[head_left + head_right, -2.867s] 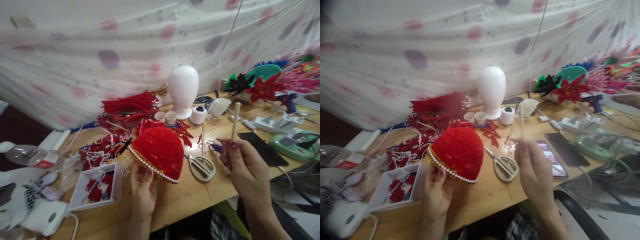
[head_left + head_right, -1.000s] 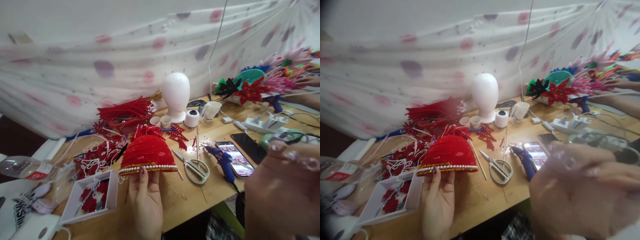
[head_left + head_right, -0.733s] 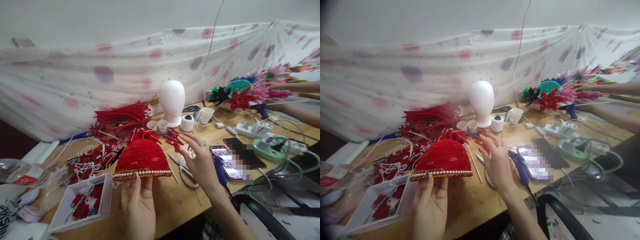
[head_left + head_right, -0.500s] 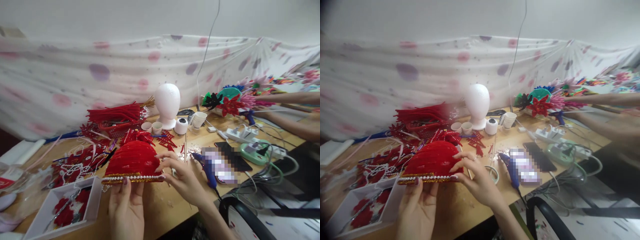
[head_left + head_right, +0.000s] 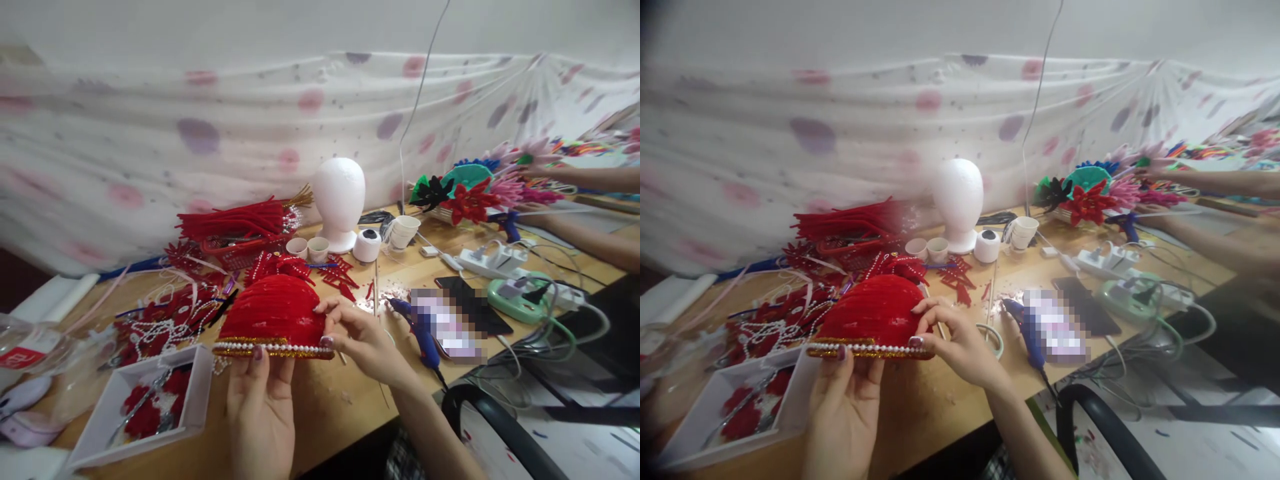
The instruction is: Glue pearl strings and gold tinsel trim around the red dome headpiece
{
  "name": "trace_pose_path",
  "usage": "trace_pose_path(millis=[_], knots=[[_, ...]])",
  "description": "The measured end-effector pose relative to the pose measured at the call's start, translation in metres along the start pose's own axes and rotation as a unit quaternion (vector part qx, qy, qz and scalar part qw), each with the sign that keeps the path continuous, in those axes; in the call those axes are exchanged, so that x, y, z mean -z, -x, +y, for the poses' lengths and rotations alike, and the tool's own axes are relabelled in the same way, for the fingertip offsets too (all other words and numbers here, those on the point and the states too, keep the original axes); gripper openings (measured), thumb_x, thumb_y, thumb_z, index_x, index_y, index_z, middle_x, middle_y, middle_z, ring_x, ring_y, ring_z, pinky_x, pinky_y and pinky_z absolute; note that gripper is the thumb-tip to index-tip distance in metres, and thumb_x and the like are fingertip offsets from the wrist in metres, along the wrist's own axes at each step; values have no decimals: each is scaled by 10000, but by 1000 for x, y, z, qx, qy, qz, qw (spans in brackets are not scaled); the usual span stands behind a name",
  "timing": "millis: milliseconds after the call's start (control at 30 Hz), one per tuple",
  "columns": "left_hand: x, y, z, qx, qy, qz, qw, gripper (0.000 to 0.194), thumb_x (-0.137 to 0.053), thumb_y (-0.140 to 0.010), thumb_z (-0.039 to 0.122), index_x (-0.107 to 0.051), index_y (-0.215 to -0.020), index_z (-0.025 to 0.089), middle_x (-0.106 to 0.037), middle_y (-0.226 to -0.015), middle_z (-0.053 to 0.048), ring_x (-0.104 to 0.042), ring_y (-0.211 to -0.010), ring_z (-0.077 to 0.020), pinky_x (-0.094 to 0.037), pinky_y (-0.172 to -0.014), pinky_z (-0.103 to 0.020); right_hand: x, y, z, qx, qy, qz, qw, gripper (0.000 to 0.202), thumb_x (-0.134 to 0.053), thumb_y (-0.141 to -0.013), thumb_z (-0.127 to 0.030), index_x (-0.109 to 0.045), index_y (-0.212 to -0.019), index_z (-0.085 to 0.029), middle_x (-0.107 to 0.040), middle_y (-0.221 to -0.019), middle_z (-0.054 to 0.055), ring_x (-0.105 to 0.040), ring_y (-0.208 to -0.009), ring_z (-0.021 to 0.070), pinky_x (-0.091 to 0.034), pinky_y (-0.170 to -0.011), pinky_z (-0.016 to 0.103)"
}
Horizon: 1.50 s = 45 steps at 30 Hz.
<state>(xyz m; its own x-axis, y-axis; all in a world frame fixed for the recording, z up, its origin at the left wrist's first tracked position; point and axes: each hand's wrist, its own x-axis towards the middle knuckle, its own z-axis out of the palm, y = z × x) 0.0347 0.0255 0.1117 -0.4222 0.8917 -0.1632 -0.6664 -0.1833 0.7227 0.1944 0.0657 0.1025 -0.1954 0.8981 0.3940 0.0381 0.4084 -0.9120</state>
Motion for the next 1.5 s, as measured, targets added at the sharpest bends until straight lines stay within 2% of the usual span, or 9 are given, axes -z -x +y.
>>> trace_pose_path(millis=[133, 267, 433, 533, 800, 1000, 1133, 1333, 1500], knots=[[2, -2, 1, -12, -4, -1, 1000, 337, -889, -695, 309, -769, -1008, 280, -781, -1056, 20, -742, -867, -135, -630, -725, -186, -4, 6, 5, 16, -19, 95, 995, 224, -645, -956, -414, -565, -839, -241, -755, -938, 55, -734, -934, 212, -591, -848, 397], [5, -2, 1, -8, -6, -1, 1000, 316, -896, -686, 309, -768, -973, 268, -777, -1048, 22, -740, -867, -135, -630, -722, -181, -5, 13, -1, 26, 27, 144, 989, 99, -720, -910, -318, -653, -915, -245, -739, -859, 24, -696, -812, 188, -567, -760, 340], [4, -3, 1, 9, 14, 19, 1000, 386, -948, -591, 293, -770, -930, 247, -772, -976, 38, -731, -795, -127, -639, -664, -177, -4, 14, -11, 72, 138, 67, 985, 108, -619, -977, -232, -718, -936, -245, -696, -792, 5, -640, -740, 170, -513, -693, 312], [2, -2, 2, 14, 8, 14, 1000, 365, -944, -599, 291, -771, -917, 247, -774, -974, 34, -733, -792, -127, -641, -669, -180, -5, 10, -11, 101, 127, 23, 987, 111, -634, -968, -202, -719, -918, -255, -663, -843, 5, -636, -797, 173, -521, -717, 311], [1, 0, 1, 10, 10, 21, 1000, 380, -955, -570, 300, -777, -903, 254, -777, -950, 43, -730, -746, -121, -632, -630, -171, -7, 7, -9, 67, 118, -44, 990, 234, -550, -930, -19, -622, -884, -237, -580, -982, 16, -578, -920, 167, -487, -806, 293], [-5, -1, 5, 28, 18, 74, 997, 538, -1007, -394, 282, -780, -879, 239, -769, -909, 44, -720, -720, -130, -651, -599, -201, -8, 13, 4, 37, 59, -13, 997, 154, -421, -1057, -207, -490, -927, -251, -534, -928, 11, -510, -807, 159, -445, -728, 280], [-5, -2, 5, 19, 18, 86, 996, 567, -1014, -362, 301, -782, -875, 230, -774, -926, 28, -722, -744, -138, -659, -624, -213, -6, 17, 6, 40, 41, 28, 998, 193, -320, -1099, -253, -460, -966, -268, -521, -914, -2, -522, -843, 154, -439, -779, 282], [0, -3, 3, 7, -7, 69, 998, 541, -1000, -425, 336, -786, -910, 231, -779, -978, 6, -727, -758, -137, -645, -629, -190, -6, 13, -2, 54, 40, -29, 997, 69, -596, -1004, -314, -589, -966, -258, -553, -1001, 21, -534, -958, 188, -434, -829, 309], [6, -6, 0, 10, -24, 43, 999, 514, -979, -513, 346, -784, -978, 249, -777, -1046, 3, -736, -791, -142, -649, -648, -201, -9, 9, 2, 26, 22, -48, 998, 121, -615, -991, -353, -656, -937, -253, -531, -989, 18, -527, -945, 193, -418, -809, 320]])
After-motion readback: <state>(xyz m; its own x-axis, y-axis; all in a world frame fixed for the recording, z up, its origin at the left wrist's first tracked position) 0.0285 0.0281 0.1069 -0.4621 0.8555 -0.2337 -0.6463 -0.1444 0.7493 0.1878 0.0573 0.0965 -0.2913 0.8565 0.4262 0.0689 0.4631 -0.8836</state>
